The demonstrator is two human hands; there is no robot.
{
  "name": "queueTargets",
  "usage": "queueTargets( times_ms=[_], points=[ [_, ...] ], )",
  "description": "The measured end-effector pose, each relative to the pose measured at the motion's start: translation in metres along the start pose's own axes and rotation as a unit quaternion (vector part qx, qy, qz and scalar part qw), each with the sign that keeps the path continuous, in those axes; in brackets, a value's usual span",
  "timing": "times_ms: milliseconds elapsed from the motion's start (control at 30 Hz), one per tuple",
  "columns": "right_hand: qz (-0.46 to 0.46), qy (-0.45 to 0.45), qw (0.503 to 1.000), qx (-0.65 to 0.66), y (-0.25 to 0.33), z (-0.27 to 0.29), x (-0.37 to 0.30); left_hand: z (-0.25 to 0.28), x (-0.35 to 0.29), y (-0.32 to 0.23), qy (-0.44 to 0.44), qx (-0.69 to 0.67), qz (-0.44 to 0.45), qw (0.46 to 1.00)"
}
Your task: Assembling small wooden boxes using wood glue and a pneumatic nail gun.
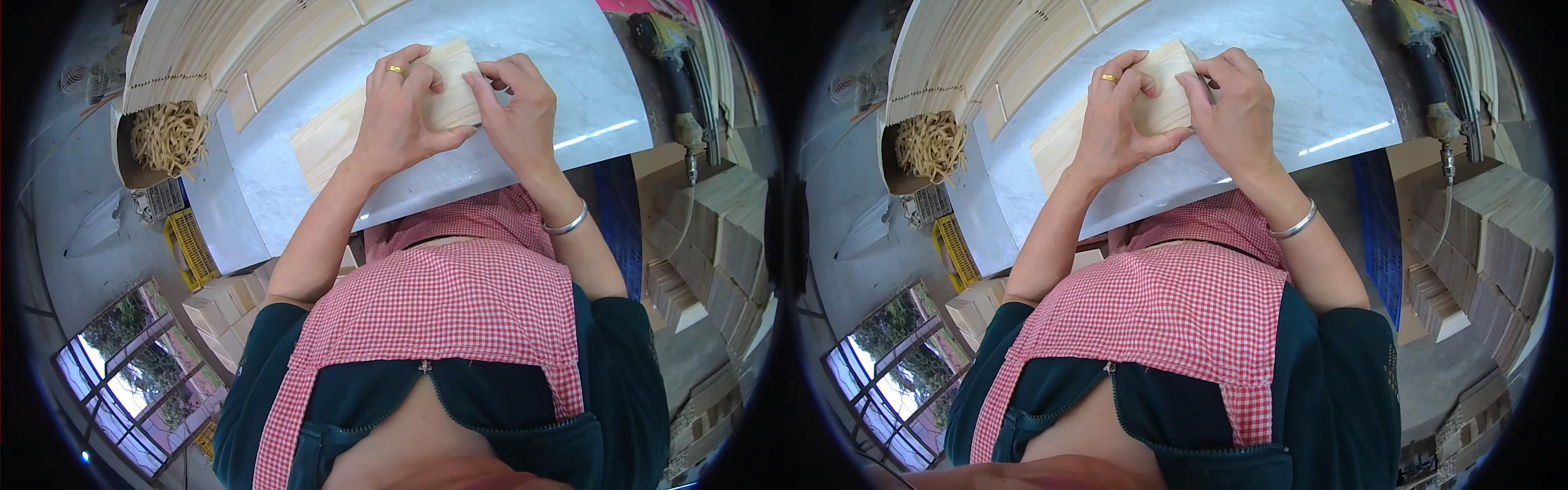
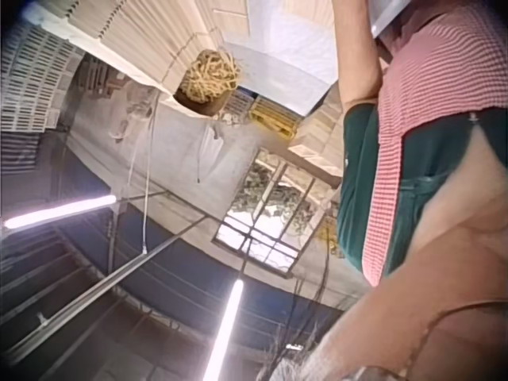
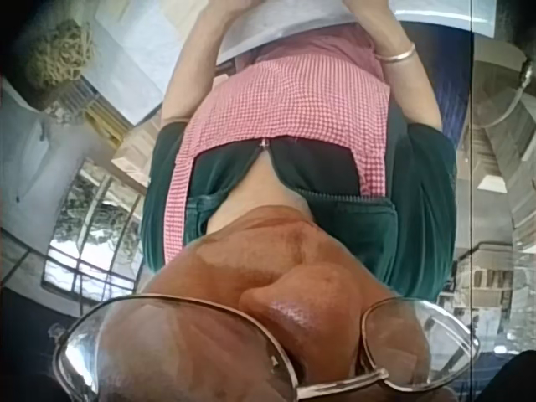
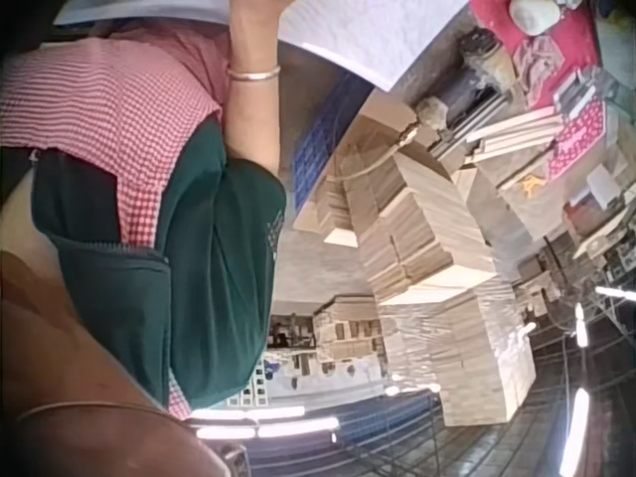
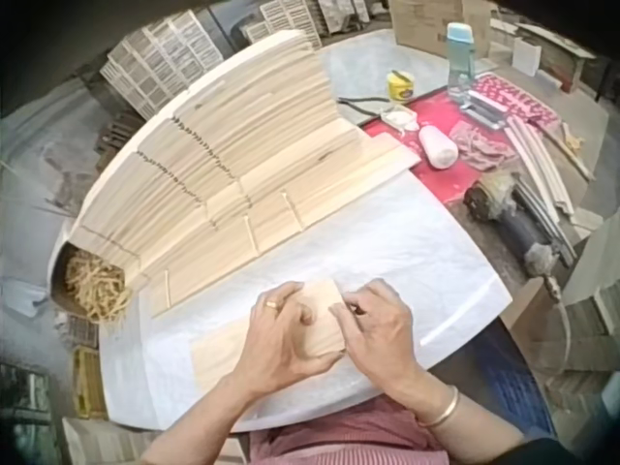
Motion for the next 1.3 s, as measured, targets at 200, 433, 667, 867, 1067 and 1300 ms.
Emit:
queueTargets(
  times_ms=[200,433,667,867,1067,1300],
  points=[
    [-0.016,0.007,1.000,0.005,0.000,0.000,0.001,-0.001,0.000,0.002,-0.006,-0.006,-0.001,1.000],
    [-0.028,0.057,0.997,0.037,-0.002,0.022,-0.003,-0.002,0.000,0.001,-0.016,-0.007,-0.007,1.000],
    [0.040,0.142,0.988,-0.053,0.011,0.049,-0.023,-0.002,-0.001,0.002,-0.021,-0.003,-0.004,1.000],
    [0.043,0.174,0.977,-0.113,0.012,0.046,-0.014,-0.003,-0.001,0.000,-0.012,0.011,-0.007,1.000],
    [0.049,0.180,0.975,-0.123,0.013,0.045,-0.013,-0.002,-0.002,-0.002,-0.017,0.011,0.002,1.000],
    [0.098,0.168,0.972,-0.129,0.013,0.045,-0.014,-0.003,-0.002,-0.002,-0.026,0.014,-0.008,1.000]
  ],
)
Point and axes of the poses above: each hand's wrist, its own x-axis towards the middle knuckle, its own z-axis out of the back of the hand, y = z × x, the point moved 4 cm from there along x, towards the middle knuckle, and after that the axes turned 2 degrees about -z, right-handed, at the moved point
